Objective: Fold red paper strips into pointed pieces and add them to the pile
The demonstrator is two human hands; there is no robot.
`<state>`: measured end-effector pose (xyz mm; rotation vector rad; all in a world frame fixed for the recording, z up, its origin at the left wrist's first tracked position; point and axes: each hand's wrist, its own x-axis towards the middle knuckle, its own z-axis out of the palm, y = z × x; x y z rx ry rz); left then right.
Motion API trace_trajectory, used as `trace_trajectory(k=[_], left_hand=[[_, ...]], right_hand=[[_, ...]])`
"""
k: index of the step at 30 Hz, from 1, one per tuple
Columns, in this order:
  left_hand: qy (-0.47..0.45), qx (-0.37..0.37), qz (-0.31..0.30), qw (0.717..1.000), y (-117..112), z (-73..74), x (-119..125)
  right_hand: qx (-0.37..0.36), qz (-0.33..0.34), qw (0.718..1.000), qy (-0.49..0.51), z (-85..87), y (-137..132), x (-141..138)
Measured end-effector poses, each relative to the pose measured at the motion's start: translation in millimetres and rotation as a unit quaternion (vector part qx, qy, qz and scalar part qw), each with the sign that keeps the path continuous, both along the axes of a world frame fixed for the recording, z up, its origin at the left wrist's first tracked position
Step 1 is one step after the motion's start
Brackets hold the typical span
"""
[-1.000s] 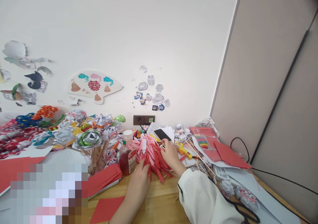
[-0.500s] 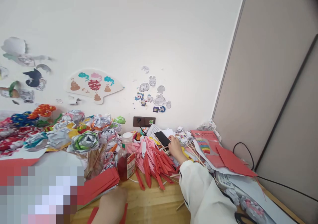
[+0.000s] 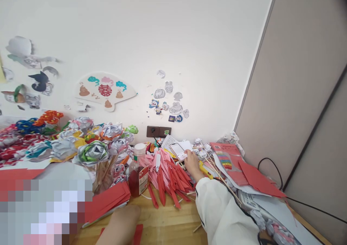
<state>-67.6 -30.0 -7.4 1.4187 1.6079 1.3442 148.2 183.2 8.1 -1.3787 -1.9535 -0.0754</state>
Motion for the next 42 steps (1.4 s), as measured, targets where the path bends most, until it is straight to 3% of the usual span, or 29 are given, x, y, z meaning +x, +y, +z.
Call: trace_trajectory(k=[3, 5, 7, 9, 13, 16, 19, 22, 26, 32, 37, 42], left_hand=[[0.236, -0.020, -0.017, 0.971, -3, 15.8, 11], [0.345, -0.088, -0.018, 0.934, -5, 30.2, 19], [0.435, -0.159, -0.044, 0.885, -5, 43.1, 25], [0.457, -0.165, -0.066, 0.871, -3, 50.8, 30], [0.339, -0.103, -0.070, 0.933, 11, 48.9, 41], [0.131, -0.085, -0.120, 0.980, 22, 40.5, 54], [-0.093, -0.119, -0.157, 0.976, 29, 30.6, 65], [-0.217, -0.131, -0.171, 0.952, 31, 20.4, 70], [-0.291, -0.147, -0.176, 0.929, 30, 11.6, 74], [-0.332, -0.168, -0.168, 0.913, 29, 8.5, 79], [-0.355, -0.184, -0.191, 0.896, 21, 16.6, 86], [-0.350, -0.179, -0.219, 0.893, 17, 22.0, 89]], right_hand=[[0.003, 0.013, 1.000, 0.016, -2.4, -1, 2], [0.001, 0.015, 1.000, 0.023, -0.5, -1, 4], [0.002, 0.015, 0.999, 0.033, 4.8, -3, 7], [0.003, 0.025, 0.998, 0.049, 12.3, -8, 10], [-0.009, 0.120, 0.974, 0.193, 23.7, -38, 7], [-0.081, 0.235, 0.941, 0.228, 21.7, -75, -1], [-0.143, 0.324, 0.909, 0.220, 11.5, -109, -6], [-0.198, 0.358, 0.884, 0.226, 0.4, -130, -5], [-0.182, 0.337, 0.889, 0.253, -7.4, -137, 2], [-0.217, 0.317, 0.877, 0.288, -14.7, -139, 3], [-0.203, 0.270, 0.898, 0.282, -17.5, -144, -1], [-0.182, 0.254, 0.898, 0.310, -15.0, -146, -1]])
